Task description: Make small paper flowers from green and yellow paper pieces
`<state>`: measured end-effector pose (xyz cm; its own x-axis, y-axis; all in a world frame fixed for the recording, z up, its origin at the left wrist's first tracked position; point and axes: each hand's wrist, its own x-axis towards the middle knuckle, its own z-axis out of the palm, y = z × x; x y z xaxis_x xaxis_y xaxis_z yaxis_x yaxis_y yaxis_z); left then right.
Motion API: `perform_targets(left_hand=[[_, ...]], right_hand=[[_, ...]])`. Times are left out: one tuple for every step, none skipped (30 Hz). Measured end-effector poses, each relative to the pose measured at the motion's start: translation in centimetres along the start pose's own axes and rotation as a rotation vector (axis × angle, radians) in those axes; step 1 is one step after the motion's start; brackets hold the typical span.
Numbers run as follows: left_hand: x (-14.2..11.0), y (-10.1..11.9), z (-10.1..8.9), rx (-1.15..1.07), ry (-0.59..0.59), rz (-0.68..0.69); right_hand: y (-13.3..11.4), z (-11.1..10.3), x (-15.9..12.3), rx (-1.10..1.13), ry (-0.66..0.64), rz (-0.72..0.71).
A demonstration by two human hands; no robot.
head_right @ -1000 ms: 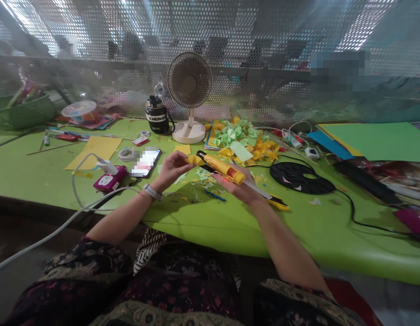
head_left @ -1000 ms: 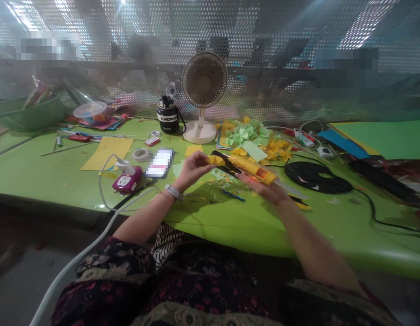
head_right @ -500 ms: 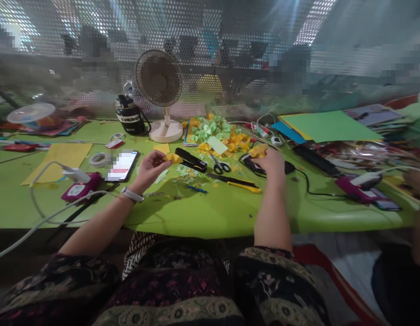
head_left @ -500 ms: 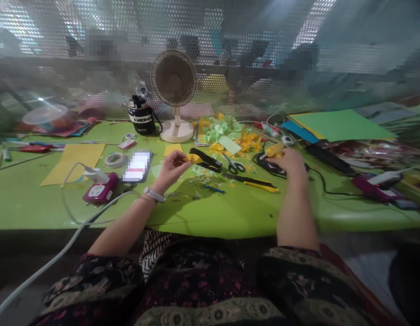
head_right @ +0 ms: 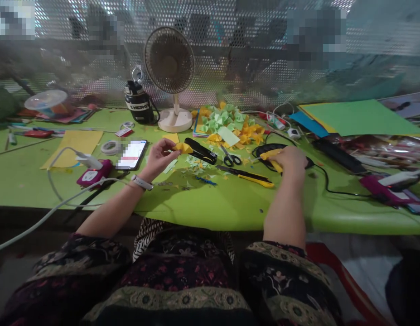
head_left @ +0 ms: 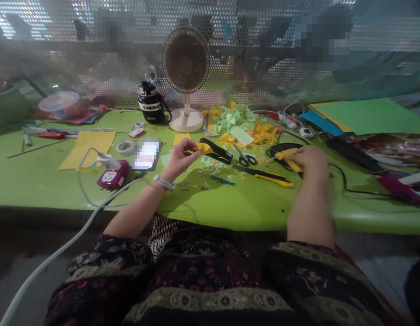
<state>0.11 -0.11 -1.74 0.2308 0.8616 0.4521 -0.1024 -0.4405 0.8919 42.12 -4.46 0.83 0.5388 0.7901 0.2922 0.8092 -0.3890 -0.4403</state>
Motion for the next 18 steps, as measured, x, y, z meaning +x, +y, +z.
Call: perform_targets(left_hand=[[0.0,0.0,0.0,0.003,-0.008,0.002],[-0.1,0.0,0.1,0.007,-0.019,0.005],[-0.2,0.0,0.1,0.012,-0.031,0.008],[-0.2,0.0,0.1,0.021,-0.044,0.011],[-0.3,0.0,0.1,0.033,-0.055,0.014],[-0.3,-0.1,0.1,0.049,-0.066,0.017],[-0.4,-0.1,0.1,0.066,-0.078,0.022],[-0.4,-0.1,0.1,0.082,-0.091,0.027],[-0.5,-0.1,0.1,0.095,-0.108,0.032],[-0.5,-0.2,0.1,0.104,-0.126,0.036],[-0.6,-0.1,0.2,0.111,-0.145,0.039],[-0.6,-0.1,0.2,0.117,-0.16,0.041],[-0.6,-0.1,0.2,0.12,-0.171,0.041],[-0.7,-0.1,0.2,0.121,-0.176,0.039],[-0.7,-0.1,0.2,0.118,-0.18,0.036],[-0.7,-0.2,0.2,0.11,-0.18,0.031],[-0.7,-0.2,0.2,0.097,-0.179,0.025],[-0.7,-0.2,0.2,0.083,-0.179,0.018]], right_hand=[[-0.7,-0.1,-0.1,-0.038,-0.023,0.121],[-1.8,-0.2,-0.3,0.022,0.047,0.099],[-3.2,-0.1,-0.8,0.129,0.108,0.041],[-4.8,0.1,-1.6,0.282,0.115,-0.059],[-6.5,0.4,-2.7,0.439,0.077,-0.127],[-8.3,0.8,-3.9,0.575,-0.019,-0.204],[-9.9,1.3,-5.4,0.678,-0.119,-0.281],[-11.5,1.7,-6.9,0.744,-0.228,-0.357],[-12.8,2.1,-8.4,0.767,-0.342,-0.433],[-13.9,2.5,-9.8,0.77,-0.424,-0.485],[-14.6,2.8,-11.0,0.767,-0.489,-0.515],[-15.2,3.1,-11.9,0.761,-0.538,-0.538],[-15.4,3.3,-12.5,0.753,-0.547,-0.556],[-15.6,3.6,-12.8,0.742,-0.535,-0.573],[-15.6,3.8,-13.0,0.729,-0.506,-0.588],[-15.5,4.0,-13.0,0.716,-0.467,-0.599],[-15.4,4.1,-12.9,0.705,-0.428,-0.607],[-15.3,4.3,-12.8,0.698,-0.396,-0.612]])
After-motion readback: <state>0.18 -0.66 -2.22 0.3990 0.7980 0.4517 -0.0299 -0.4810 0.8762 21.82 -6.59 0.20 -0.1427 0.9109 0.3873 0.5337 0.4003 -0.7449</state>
